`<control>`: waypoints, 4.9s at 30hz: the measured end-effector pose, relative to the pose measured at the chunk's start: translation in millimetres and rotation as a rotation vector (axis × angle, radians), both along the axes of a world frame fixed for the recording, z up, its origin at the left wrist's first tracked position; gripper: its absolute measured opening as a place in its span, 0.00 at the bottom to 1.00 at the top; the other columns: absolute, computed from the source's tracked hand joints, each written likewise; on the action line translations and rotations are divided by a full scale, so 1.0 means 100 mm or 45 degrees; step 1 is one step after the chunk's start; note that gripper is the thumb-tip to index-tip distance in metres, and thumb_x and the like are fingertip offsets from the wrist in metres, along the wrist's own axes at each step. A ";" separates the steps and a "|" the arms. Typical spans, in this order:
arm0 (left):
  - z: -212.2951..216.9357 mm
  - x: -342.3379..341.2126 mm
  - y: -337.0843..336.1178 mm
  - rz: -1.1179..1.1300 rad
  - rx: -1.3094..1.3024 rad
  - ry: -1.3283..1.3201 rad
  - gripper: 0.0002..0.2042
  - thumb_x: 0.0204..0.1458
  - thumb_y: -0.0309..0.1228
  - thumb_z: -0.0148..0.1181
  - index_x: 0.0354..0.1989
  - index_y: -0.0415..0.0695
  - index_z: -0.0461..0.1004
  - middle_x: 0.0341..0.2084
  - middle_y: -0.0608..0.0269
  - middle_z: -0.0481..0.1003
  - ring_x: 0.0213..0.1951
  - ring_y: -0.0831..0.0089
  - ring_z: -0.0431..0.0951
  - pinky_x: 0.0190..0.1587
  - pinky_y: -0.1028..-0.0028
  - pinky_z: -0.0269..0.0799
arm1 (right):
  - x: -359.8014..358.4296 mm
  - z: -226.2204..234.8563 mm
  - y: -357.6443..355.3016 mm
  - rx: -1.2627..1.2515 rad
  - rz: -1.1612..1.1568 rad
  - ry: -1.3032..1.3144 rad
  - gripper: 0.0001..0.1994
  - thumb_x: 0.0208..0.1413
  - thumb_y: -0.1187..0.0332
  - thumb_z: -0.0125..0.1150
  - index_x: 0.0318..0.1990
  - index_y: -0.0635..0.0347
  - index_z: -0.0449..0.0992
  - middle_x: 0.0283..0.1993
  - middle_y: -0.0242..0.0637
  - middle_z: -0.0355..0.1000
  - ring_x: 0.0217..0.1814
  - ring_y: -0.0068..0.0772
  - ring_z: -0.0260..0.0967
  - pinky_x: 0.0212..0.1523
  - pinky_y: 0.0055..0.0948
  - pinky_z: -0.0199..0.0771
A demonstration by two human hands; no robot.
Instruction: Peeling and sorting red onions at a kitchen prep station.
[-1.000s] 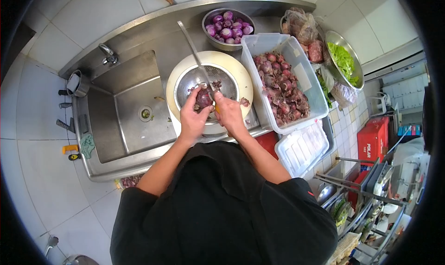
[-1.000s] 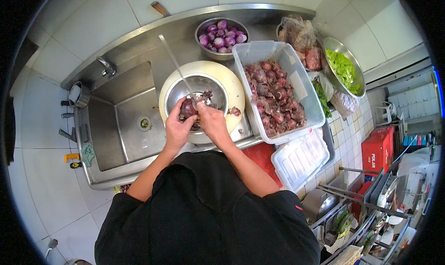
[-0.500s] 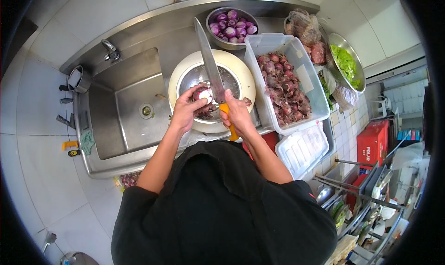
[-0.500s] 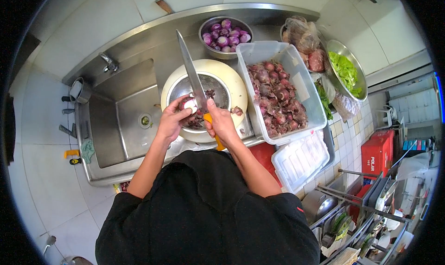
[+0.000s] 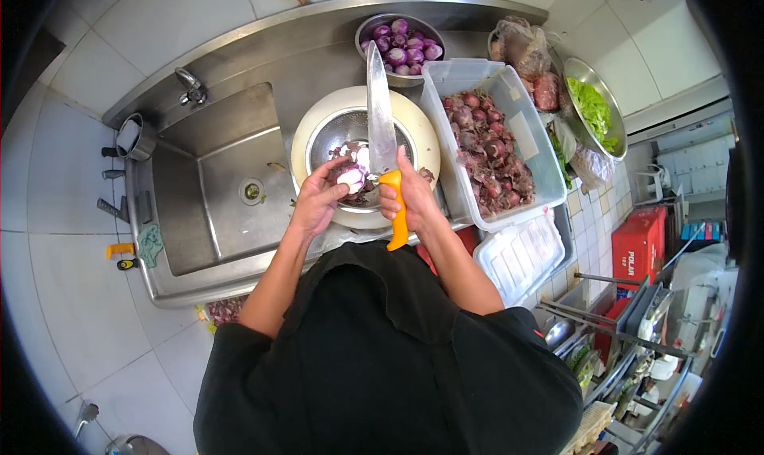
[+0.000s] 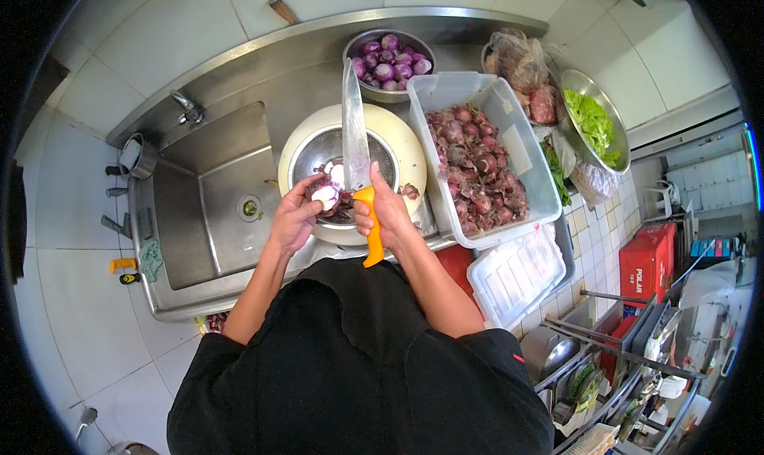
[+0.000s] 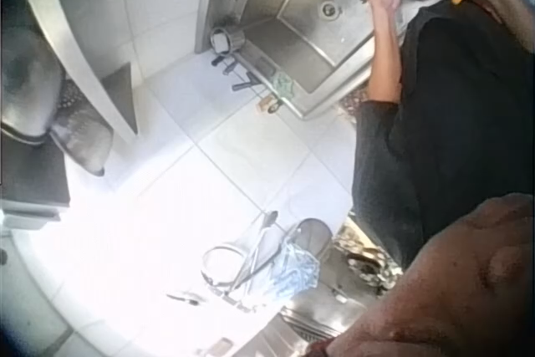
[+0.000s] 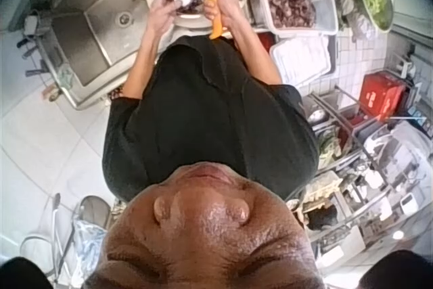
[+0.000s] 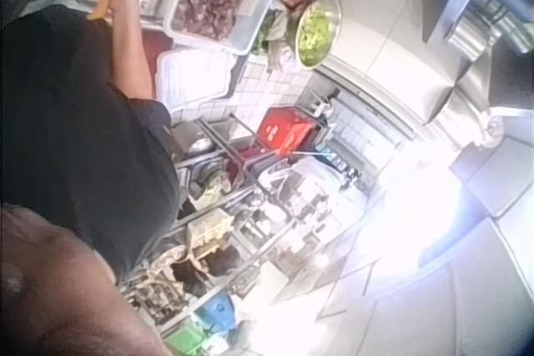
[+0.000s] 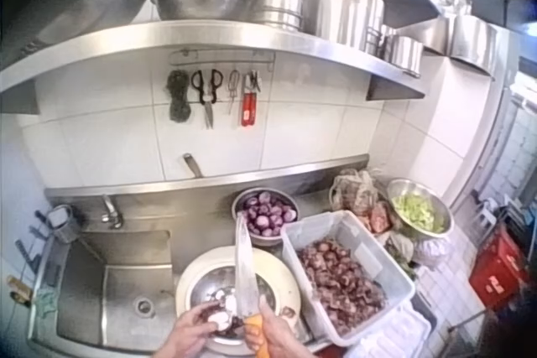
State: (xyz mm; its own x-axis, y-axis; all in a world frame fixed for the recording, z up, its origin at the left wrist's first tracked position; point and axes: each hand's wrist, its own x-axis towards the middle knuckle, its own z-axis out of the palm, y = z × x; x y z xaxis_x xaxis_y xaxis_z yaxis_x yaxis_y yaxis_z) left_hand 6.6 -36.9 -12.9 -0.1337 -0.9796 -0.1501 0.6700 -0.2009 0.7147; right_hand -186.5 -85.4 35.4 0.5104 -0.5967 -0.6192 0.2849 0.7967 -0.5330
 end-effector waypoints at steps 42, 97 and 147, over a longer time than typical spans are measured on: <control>0.03 -0.27 -0.15 0.307 0.156 -0.076 0.16 0.57 0.22 0.54 0.55 0.36 0.68 0.47 0.55 0.75 0.46 0.68 0.78 0.48 0.70 0.76 | -0.08 -0.05 0.46 -1.337 0.239 1.239 0.27 0.60 0.44 0.52 0.58 0.54 0.73 0.38 0.60 0.75 0.43 0.60 0.74 0.44 0.46 0.72; 0.15 -0.66 0.22 0.123 0.053 -0.435 0.31 0.45 0.14 0.62 0.62 0.33 0.63 0.56 0.57 0.70 0.55 0.70 0.72 0.60 0.71 0.66 | -0.52 -0.30 -0.12 -0.656 0.153 0.447 0.31 0.64 0.44 0.49 0.19 0.63 0.68 0.14 0.31 0.59 0.16 0.20 0.57 0.17 0.26 0.55; 0.00 0.54 0.07 -0.336 -0.084 -0.017 0.29 0.44 0.15 0.61 0.59 0.34 0.64 0.50 0.56 0.72 0.52 0.69 0.73 0.59 0.70 0.65 | 0.32 -0.19 0.55 -0.618 -0.074 0.665 0.30 0.66 0.41 0.40 0.24 0.59 0.69 0.13 0.30 0.60 0.12 0.21 0.55 0.15 0.23 0.54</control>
State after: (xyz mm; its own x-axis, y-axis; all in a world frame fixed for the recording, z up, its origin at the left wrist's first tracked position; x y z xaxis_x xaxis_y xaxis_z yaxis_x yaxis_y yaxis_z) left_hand 60.5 -30.2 -12.5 -0.3839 -0.9189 -0.0908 0.5911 -0.3202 0.7403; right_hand -154.9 -30.8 16.0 0.1787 -0.8842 -0.4316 -0.0696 0.4262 -0.9019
